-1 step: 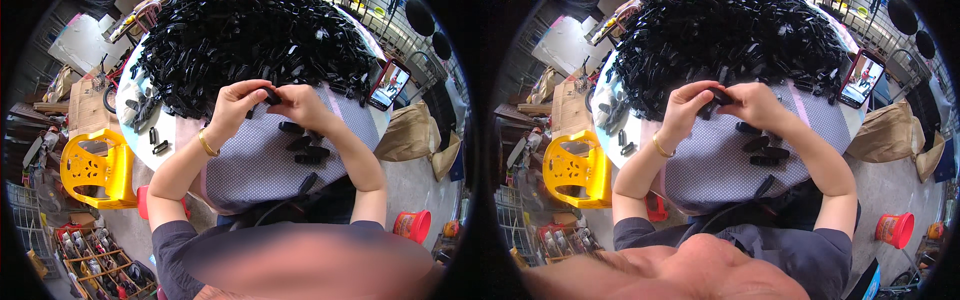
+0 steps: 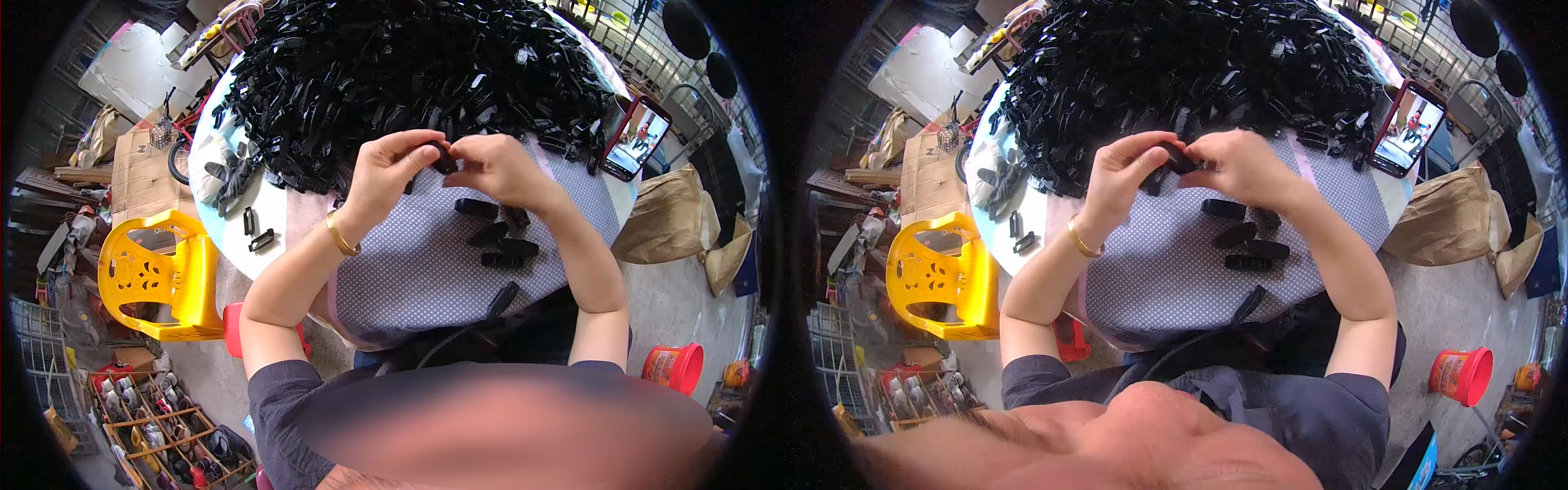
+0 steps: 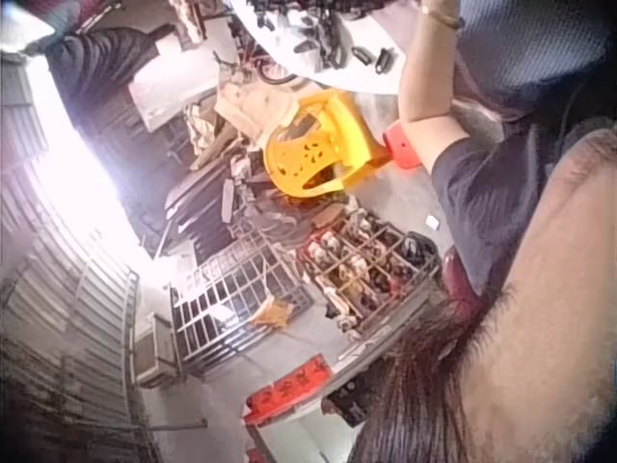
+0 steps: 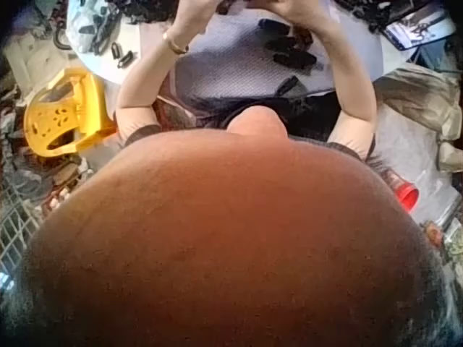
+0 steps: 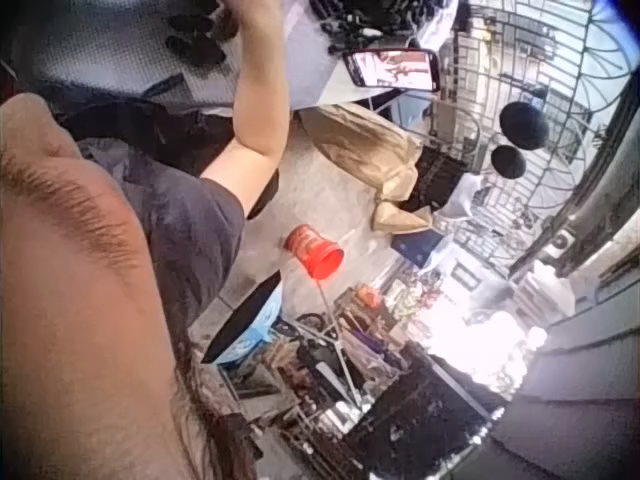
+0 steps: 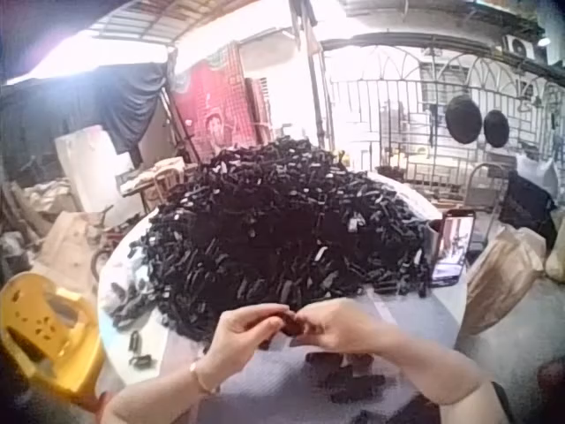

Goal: Inspecting and sorting small black plastic components at a workstation.

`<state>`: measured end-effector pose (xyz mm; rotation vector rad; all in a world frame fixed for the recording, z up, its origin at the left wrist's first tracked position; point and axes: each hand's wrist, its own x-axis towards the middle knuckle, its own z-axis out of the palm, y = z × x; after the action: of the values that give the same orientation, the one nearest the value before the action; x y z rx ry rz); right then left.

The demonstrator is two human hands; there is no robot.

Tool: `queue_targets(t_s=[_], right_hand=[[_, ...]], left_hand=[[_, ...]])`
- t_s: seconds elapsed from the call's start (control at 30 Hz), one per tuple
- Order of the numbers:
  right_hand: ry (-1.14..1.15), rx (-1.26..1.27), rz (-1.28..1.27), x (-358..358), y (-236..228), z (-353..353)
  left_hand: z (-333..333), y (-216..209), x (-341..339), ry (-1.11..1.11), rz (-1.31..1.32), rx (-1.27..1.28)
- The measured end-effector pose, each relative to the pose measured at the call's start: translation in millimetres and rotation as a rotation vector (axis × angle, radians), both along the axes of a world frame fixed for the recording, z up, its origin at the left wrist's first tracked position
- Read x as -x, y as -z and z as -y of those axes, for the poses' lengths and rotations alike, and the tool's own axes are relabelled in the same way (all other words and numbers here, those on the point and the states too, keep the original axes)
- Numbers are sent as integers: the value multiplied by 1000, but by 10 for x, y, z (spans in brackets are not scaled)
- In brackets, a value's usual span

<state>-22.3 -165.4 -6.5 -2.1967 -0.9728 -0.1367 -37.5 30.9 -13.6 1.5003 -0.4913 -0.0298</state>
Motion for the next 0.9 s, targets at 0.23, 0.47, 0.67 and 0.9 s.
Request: queue_targets(t_s=[0.23, 0.47, 0.67, 0.9], right_hand=[[197, 286, -123, -149, -111, 371], [195, 152, -74, -92, 112, 168], [71, -207, -117, -113, 271, -91], [164, 82, 318, -97, 323, -246]], left_hand=[[163, 79, 218, 182, 528, -618], [186, 96, 207, -38, -98, -572], [55, 286, 10, 1, -449, 220], [-45, 149, -44, -147, -202, 196]])
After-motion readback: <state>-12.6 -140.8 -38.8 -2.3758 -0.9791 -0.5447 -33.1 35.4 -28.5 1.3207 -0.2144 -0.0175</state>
